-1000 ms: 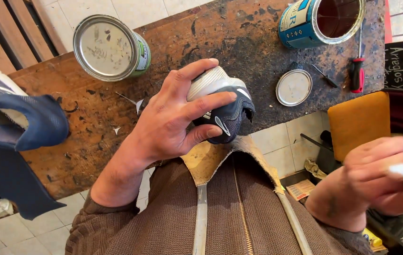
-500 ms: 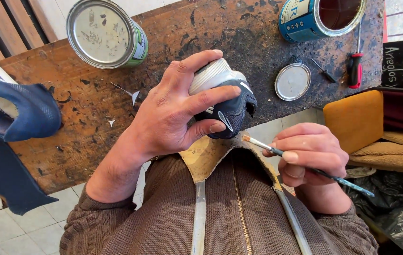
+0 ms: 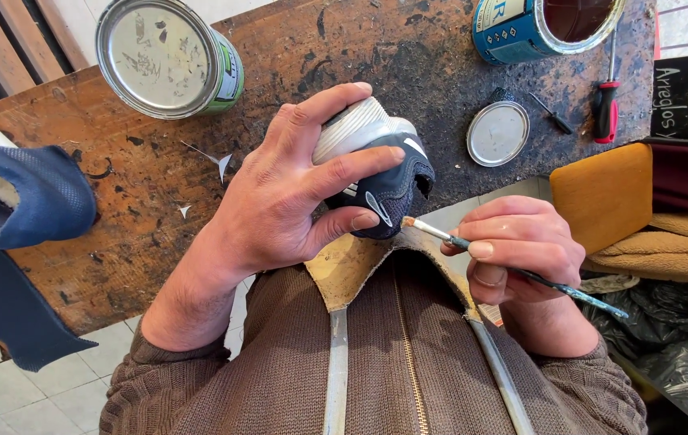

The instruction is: Fitting a fabric insert into the heel of a sneaker and applying a liquid coating to the edges using a brush.

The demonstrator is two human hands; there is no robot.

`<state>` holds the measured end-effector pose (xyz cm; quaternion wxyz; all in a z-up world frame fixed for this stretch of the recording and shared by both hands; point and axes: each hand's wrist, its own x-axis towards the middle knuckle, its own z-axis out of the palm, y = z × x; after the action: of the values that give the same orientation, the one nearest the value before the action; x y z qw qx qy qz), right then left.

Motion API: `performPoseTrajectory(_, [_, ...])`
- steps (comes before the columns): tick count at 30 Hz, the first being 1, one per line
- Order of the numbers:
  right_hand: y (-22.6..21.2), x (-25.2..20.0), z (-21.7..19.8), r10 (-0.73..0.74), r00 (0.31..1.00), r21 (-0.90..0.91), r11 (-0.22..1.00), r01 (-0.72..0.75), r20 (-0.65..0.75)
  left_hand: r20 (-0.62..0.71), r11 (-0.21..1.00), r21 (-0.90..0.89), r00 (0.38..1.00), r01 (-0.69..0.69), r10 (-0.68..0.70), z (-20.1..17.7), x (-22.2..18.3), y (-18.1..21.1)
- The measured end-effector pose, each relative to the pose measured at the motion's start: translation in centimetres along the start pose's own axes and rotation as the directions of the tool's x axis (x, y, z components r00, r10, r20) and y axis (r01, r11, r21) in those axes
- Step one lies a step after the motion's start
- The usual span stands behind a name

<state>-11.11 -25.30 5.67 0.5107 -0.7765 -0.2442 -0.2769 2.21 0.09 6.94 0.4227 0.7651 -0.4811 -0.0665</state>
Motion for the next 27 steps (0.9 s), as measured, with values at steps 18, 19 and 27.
performPoseTrajectory(18, [1.0, 0.4, 0.1, 0.068, 0.993, -0.029, 0.997, -0.071, -0.097, 0.038, 1.000, -0.015, 0.999, 0.009, -0.009, -0.3, -0.1, 0.2])
performPoseTrajectory(19, [1.1, 0.3, 0.1, 0.055, 0.992, -0.006, 0.998, -0.056, -0.115, 0.037, 1.000, -0.015, 0.999, 0.007, -0.006, -0.4, -0.1, 0.3])
performPoseTrajectory(27, [0.4, 0.7, 0.1, 0.034, 0.999, 0.063, 0.998, -0.032, -0.030, 0.045, 1.000, -0.021, 0.999, 0.000, 0.001, -0.5, 0.1, 0.4])
